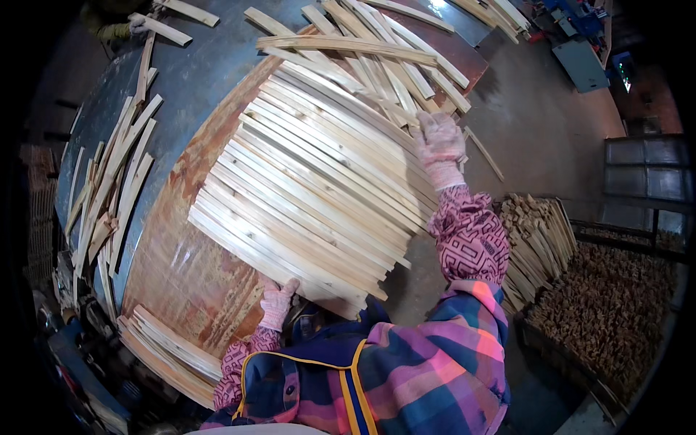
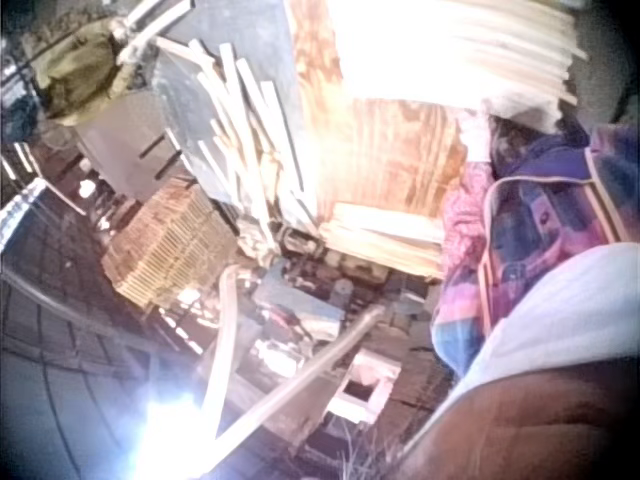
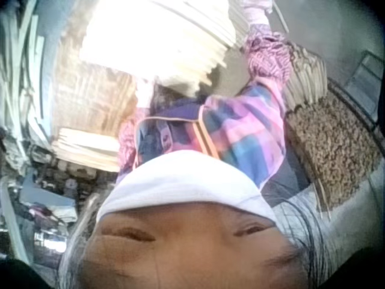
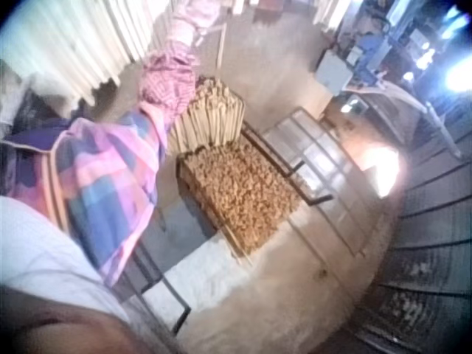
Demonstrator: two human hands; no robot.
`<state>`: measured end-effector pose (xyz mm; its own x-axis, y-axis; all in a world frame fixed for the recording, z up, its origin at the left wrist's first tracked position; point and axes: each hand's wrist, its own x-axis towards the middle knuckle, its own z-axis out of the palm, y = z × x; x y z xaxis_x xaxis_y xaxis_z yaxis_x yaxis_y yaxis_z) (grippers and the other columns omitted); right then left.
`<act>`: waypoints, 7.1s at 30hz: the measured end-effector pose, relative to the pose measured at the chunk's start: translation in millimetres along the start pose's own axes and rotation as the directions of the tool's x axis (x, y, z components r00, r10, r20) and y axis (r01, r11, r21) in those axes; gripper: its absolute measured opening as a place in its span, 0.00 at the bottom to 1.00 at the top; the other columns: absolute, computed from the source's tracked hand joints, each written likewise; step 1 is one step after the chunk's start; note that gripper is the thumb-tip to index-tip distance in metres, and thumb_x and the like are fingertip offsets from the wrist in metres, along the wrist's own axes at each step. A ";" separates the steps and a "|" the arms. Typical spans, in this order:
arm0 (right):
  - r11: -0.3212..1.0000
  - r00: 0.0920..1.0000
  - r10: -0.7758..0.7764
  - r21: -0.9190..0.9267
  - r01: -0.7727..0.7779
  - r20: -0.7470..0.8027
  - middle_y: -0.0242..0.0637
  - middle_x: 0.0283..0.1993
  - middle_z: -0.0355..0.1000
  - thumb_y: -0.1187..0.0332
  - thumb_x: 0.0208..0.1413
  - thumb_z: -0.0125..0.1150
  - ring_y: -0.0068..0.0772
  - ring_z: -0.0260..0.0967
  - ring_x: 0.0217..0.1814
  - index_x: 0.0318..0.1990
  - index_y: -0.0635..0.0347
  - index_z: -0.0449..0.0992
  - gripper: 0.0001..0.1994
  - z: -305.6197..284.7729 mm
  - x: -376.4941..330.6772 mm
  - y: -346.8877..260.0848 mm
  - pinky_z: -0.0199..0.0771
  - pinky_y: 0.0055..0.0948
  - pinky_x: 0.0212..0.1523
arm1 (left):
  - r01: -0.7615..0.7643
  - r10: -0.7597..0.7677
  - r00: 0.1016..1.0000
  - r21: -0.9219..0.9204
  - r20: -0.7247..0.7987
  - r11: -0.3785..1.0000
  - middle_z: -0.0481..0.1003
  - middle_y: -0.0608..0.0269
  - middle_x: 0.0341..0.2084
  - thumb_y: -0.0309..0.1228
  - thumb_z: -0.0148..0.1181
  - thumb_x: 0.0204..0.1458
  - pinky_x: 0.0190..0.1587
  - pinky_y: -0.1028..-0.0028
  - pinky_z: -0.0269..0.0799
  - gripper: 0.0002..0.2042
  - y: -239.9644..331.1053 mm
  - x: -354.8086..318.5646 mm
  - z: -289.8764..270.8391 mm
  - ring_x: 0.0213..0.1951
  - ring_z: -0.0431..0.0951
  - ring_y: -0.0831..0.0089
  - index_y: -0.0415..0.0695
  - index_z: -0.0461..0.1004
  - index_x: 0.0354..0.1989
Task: The person repeatedly picks up thin wooden strips from a pile and places them into a neat stack on a workbench. They occasionally adjust the alignment of the stack and gather more strips from the surrounding area to continue building the pile.
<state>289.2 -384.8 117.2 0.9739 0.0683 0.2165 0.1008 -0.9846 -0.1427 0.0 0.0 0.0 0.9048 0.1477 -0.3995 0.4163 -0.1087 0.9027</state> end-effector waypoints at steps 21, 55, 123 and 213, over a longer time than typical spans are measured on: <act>0.901 0.991 0.124 0.424 -0.091 -0.050 0.37 0.31 0.75 0.63 0.46 0.67 0.38 0.72 0.36 0.39 0.57 0.79 0.13 35.1 -181.7 -116.6 0.74 0.36 0.42 | 0.035 -0.038 0.998 -0.065 -0.046 0.997 0.51 0.42 0.67 0.36 0.74 0.36 0.67 0.70 0.52 0.60 -43.0 5.1 -0.3 0.64 0.58 0.57 0.35 0.32 0.71; 0.658 0.765 -0.095 0.617 -0.431 0.636 0.47 0.55 0.72 0.53 0.58 0.61 0.40 0.71 0.56 0.64 0.58 0.65 0.30 12.0 -181.3 -156.8 0.70 0.30 0.57 | 0.267 -0.260 0.963 0.157 -0.066 0.951 0.64 0.39 0.60 0.43 0.72 0.42 0.59 0.65 0.66 0.61 -18.5 -0.3 -4.2 0.59 0.68 0.52 0.42 0.24 0.71; 0.513 0.205 -0.486 0.467 -0.720 0.849 0.42 0.31 0.76 0.57 0.56 0.54 0.35 0.76 0.30 0.54 0.71 0.69 0.25 84.5 99.2 -510.4 0.81 0.30 0.35 | -0.178 -0.403 0.462 -0.528 -0.790 0.831 0.74 0.61 0.39 0.25 0.63 0.50 0.40 0.73 0.75 0.25 1.9 -18.3 -217.8 0.36 0.77 0.70 0.41 0.67 0.58; 0.948 0.943 0.042 0.284 -0.142 0.331 0.41 0.48 0.77 0.50 0.60 0.57 0.33 0.74 0.45 0.55 0.56 0.75 0.24 -12.4 -91.2 -263.4 0.74 0.34 0.44 | 0.946 -0.501 0.193 0.025 -0.844 0.322 0.65 0.35 0.58 0.48 0.72 0.36 0.60 0.54 0.63 0.55 -71.2 -305.4 -399.5 0.58 0.68 0.43 0.57 0.42 0.73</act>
<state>171.3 -133.7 147.0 0.9897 0.0762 -0.1216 0.0150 -0.8978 -0.4402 -341.9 355.4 121.6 -0.1100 0.9123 -0.3946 0.9926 0.0802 -0.0912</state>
